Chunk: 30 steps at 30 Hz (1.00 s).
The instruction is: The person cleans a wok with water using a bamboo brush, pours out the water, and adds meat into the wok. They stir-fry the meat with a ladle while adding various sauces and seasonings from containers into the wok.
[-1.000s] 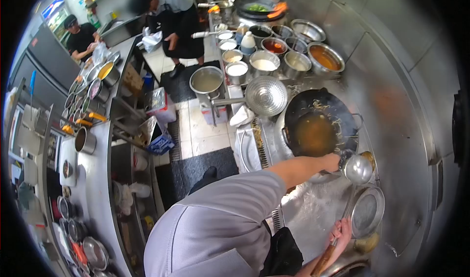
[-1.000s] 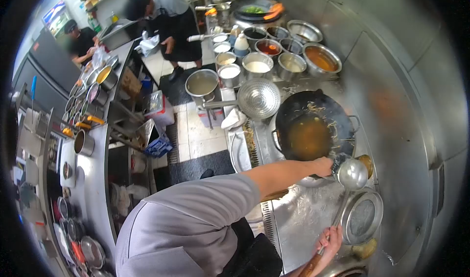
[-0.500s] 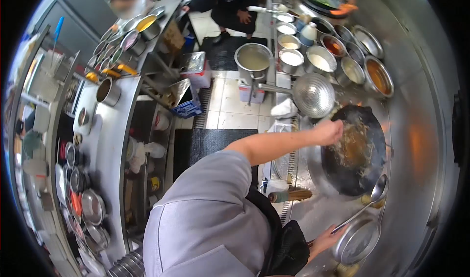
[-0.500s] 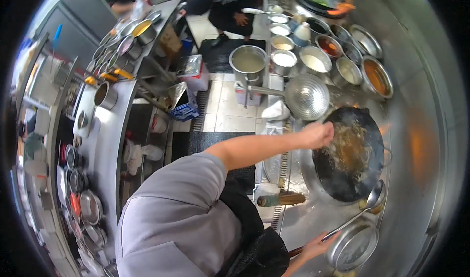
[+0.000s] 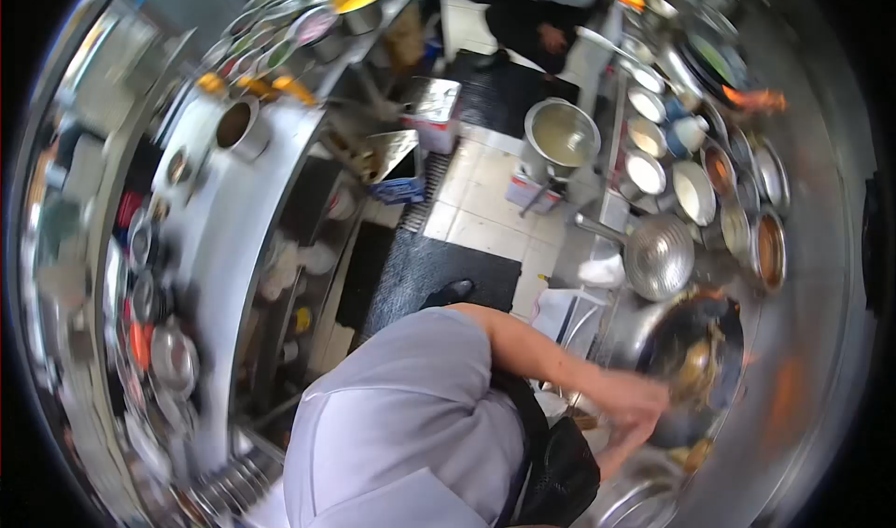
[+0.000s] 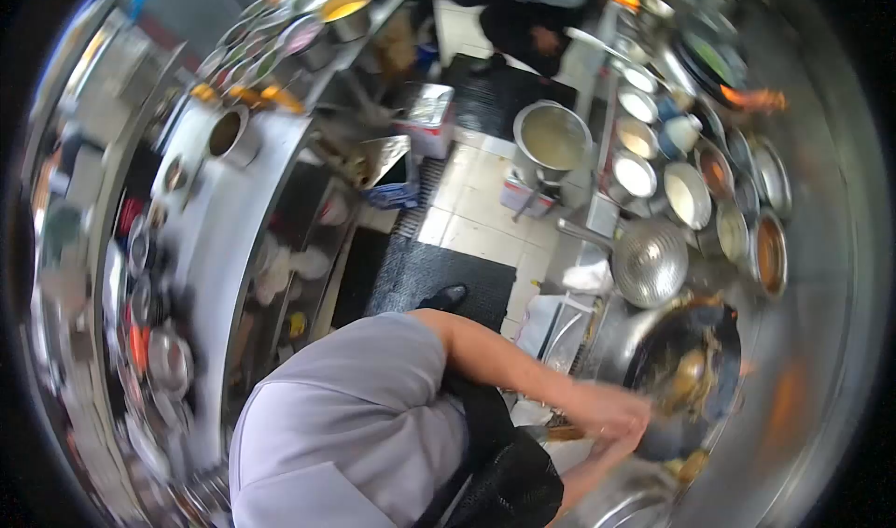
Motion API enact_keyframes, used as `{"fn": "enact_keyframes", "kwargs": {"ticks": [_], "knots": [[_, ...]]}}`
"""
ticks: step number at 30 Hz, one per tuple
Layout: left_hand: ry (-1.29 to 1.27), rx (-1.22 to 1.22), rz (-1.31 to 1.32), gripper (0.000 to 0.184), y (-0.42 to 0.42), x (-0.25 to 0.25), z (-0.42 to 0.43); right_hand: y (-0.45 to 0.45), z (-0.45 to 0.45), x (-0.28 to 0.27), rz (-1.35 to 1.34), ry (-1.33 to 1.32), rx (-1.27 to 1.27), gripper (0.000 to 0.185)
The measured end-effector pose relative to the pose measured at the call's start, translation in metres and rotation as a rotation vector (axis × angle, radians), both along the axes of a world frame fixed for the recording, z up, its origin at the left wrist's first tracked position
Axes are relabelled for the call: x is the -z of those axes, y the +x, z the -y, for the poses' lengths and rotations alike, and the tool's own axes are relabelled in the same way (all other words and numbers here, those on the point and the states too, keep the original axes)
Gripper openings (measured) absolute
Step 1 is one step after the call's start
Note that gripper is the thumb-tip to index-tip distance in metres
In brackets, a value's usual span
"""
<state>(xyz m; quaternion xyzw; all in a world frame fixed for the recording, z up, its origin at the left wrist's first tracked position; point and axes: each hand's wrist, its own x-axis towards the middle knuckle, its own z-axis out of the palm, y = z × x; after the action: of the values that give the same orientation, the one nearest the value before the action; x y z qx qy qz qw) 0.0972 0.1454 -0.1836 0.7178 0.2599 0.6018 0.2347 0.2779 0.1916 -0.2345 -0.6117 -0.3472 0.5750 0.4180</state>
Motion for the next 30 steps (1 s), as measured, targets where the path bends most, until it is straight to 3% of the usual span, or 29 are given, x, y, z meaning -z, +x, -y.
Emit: {"fn": "enact_keyframes", "kwargs": {"ticks": [1,2,3,4,5,6,7,9,10,13,15,17,19,20,21,23,25,27,29,30], "knots": [[-0.12,-0.02,0.01,0.011,-0.021,-0.006,-0.014,0.007,0.021,-0.005,0.228,0.145,0.1,0.029],[-0.113,-0.061,-0.048,0.012,-0.054,-0.018,-0.021,0.069,0.019,0.083,0.366,0.446,0.152,0.047],[-0.321,-0.151,-0.113,0.018,-0.071,-0.012,-0.03,0.083,0.047,0.081,1.1,0.536,-0.121,0.051],[-0.515,-0.225,-0.209,0.024,-0.088,-0.024,-0.036,0.089,0.074,0.098,1.272,0.407,-0.185,0.05],[-0.713,-0.188,-0.335,0.025,-0.11,-0.034,-0.042,0.085,0.09,0.122,1.47,0.079,-0.253,0.052],[-0.564,-0.223,-0.263,0.024,-0.125,-0.015,-0.046,0.031,0.11,0.076,1.176,-0.024,-0.137,0.061],[-0.466,-0.243,-0.282,0.022,-0.139,-0.013,-0.049,0.034,0.116,0.112,1.211,0.047,-0.167,0.077],[-0.5,-0.186,-0.351,0.018,-0.163,-0.021,-0.052,0.012,0.121,0.134,1.434,-0.313,-0.107,0.089],[-0.437,-0.178,-0.421,0.017,-0.168,-0.018,-0.057,0.014,0.117,0.135,1.425,-0.339,-0.065,0.089],[-0.469,-0.21,-0.613,0.02,-0.176,-0.015,-0.06,0.025,0.117,0.142,1.235,-0.38,0.028,0.1],[-0.436,-0.193,-0.658,0.026,-0.178,-0.005,-0.062,0.052,0.125,0.164,0.84,-0.39,0.127,0.105],[-0.51,-0.169,-0.677,0.028,-0.174,-0.004,-0.06,0.042,0.136,0.135,0.734,-0.363,0.174,0.098],[-0.544,-0.141,-0.726,0.028,-0.17,-0.003,-0.06,0.059,0.143,0.126,0.261,-0.392,0.212,0.072],[-0.585,-0.118,-0.779,0.029,-0.165,-0.004,-0.06,0.067,0.15,0.117,0.068,-0.332,0.393,0.059],[-0.588,-0.139,-0.77,0.029,-0.165,-0.005,-0.062,0.068,0.149,0.089,-0.125,-0.267,0.56,0.047],[-0.621,-0.107,-0.775,0.029,-0.159,-0.004,-0.06,0.068,0.134,0.017,-0.424,-0.068,0.691,0.039],[-0.652,-0.081,-0.772,0.029,-0.153,0.001,-0.065,0.072,0.099,-0.046,-0.555,0.032,0.605,0.039],[-0.637,-0.072,-0.744,0.032,-0.145,0.021,-0.068,0.104,0.058,-0.06,-0.552,0.053,0.436,0.04],[-0.704,-0.11,-0.793,0.032,-0.135,0.004,-0.068,0.097,0.006,-0.064,-0.202,0.123,0.462,0.041],[-0.696,-0.107,-0.779,0.032,-0.133,-0.001,-0.067,0.086,-0.017,-0.065,-0.051,0.108,0.338,0.047]]}}
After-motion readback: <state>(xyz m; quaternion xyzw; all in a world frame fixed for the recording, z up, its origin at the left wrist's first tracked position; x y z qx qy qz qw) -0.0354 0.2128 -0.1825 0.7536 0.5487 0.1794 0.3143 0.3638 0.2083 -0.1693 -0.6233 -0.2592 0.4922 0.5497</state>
